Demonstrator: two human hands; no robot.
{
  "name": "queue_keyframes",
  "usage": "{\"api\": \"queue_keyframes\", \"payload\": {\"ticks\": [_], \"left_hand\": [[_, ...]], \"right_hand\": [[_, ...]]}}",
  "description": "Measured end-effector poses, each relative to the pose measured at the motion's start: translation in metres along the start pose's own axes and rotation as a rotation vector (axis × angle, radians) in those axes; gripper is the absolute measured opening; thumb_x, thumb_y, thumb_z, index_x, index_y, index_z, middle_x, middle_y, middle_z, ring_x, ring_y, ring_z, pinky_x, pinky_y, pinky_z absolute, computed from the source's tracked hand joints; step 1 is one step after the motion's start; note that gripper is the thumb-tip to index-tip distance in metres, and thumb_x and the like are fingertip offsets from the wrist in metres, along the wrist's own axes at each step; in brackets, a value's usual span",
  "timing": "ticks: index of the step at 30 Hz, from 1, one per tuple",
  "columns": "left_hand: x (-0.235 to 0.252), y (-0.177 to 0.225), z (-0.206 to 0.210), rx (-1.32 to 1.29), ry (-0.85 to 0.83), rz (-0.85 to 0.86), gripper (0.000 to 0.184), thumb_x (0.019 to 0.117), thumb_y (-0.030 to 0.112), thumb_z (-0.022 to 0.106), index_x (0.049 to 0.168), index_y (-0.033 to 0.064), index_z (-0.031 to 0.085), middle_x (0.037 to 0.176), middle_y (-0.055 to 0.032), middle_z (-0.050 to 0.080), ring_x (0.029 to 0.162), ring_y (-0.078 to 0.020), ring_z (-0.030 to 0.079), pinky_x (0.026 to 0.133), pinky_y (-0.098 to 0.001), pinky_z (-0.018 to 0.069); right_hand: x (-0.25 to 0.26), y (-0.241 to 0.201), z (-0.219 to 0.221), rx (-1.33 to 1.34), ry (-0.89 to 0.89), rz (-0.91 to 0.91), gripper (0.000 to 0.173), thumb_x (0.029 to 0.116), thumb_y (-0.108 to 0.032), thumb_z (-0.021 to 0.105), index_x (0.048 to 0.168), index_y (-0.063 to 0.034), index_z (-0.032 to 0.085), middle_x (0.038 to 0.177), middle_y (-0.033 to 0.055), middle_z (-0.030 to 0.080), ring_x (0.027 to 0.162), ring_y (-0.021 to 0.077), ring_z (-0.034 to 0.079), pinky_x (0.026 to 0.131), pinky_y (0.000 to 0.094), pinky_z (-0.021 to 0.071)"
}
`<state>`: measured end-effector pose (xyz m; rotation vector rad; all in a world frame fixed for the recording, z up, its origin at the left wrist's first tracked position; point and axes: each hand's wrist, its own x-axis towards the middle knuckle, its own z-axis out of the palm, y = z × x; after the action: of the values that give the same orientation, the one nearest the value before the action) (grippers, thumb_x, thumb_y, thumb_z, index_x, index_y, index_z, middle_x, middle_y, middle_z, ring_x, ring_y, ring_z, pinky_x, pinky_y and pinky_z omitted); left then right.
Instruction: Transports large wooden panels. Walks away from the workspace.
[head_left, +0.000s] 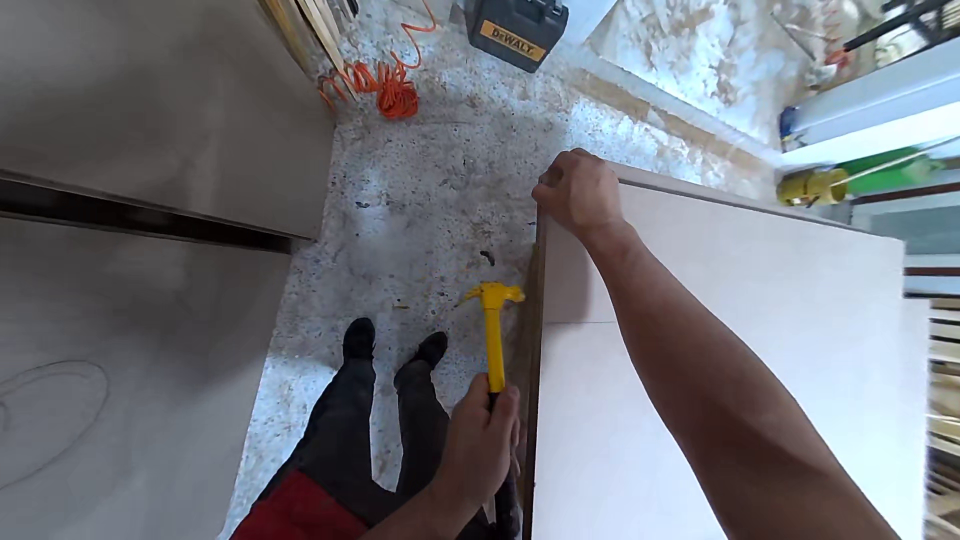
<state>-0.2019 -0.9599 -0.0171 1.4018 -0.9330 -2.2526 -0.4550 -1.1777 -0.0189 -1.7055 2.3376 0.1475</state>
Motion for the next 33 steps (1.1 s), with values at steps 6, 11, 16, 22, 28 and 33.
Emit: {"api": "queue_keyframes", "payload": {"ticks": [6,11,16,22,28,33], "left_hand": [[0.006,0.0,-0.009,0.037,0.031,0.012,0.033,0.1077,0.036,0.044,0.111,0.0045,0.054,0.068,-0.0014,0.06,0.05,-0.0154,0.06,0.045,-0.0342,0.0569],[0.008,0.001,-0.003,-0.056,0.014,-0.059,0.027,0.1087,0.03,0.044,0.109,0.0047,0.054,0.066,-0.0031,0.059,0.048,-0.0168,0.059,0.042,-0.0335,0.0555],[0.013,0.007,-0.013,0.026,-0.115,-0.083,0.029,0.1079,0.034,0.045,0.11,0.0067,0.055,0.068,-0.0009,0.059,0.051,-0.0144,0.059,0.046,-0.0317,0.0551],[0.016,0.013,-0.009,0.051,-0.131,-0.091,0.03,0.1089,0.035,0.044,0.112,0.0061,0.054,0.068,-0.0009,0.057,0.05,-0.0141,0.06,0.046,-0.0323,0.0568],[0.016,0.016,-0.009,0.071,-0.143,-0.072,0.031,0.1086,0.034,0.044,0.112,0.0052,0.054,0.069,-0.0014,0.058,0.051,-0.0147,0.061,0.047,-0.0337,0.0576],[0.023,0.017,-0.021,0.037,-0.165,-0.081,0.028,0.108,0.033,0.045,0.108,0.0071,0.054,0.067,-0.0008,0.058,0.05,-0.0136,0.059,0.046,-0.0302,0.0555]], "right_hand": [[0.0,0.001,0.005,0.032,0.025,-0.01,0.032,0.0846,-0.035,0.074,0.098,-0.0063,0.071,0.109,0.0131,0.066,0.107,0.034,0.064,0.084,0.0548,0.054],[0.001,0.002,0.005,0.061,0.027,-0.007,0.03,0.0838,-0.034,0.077,0.096,-0.007,0.072,0.107,0.0123,0.067,0.106,0.0331,0.064,0.084,0.0534,0.0539],[0.0,0.002,0.007,0.097,0.035,-0.003,0.033,0.0831,-0.034,0.078,0.099,-0.0048,0.072,0.108,0.0142,0.068,0.107,0.0354,0.064,0.086,0.0561,0.054],[-0.002,0.002,0.008,0.094,0.04,0.02,0.03,0.0844,-0.033,0.075,0.099,-0.0072,0.072,0.109,0.0117,0.068,0.108,0.0329,0.064,0.085,0.0538,0.0542],[-0.006,0.003,0.011,0.104,0.067,0.026,0.028,0.0851,-0.032,0.074,0.1,-0.008,0.073,0.11,0.0111,0.069,0.107,0.0317,0.066,0.085,0.0528,0.0549],[-0.01,-0.002,0.021,0.102,0.142,0.035,0.027,0.0896,-0.032,0.07,0.104,-0.009,0.074,0.117,0.0102,0.07,0.113,0.0311,0.065,0.09,0.0513,0.055]]}}
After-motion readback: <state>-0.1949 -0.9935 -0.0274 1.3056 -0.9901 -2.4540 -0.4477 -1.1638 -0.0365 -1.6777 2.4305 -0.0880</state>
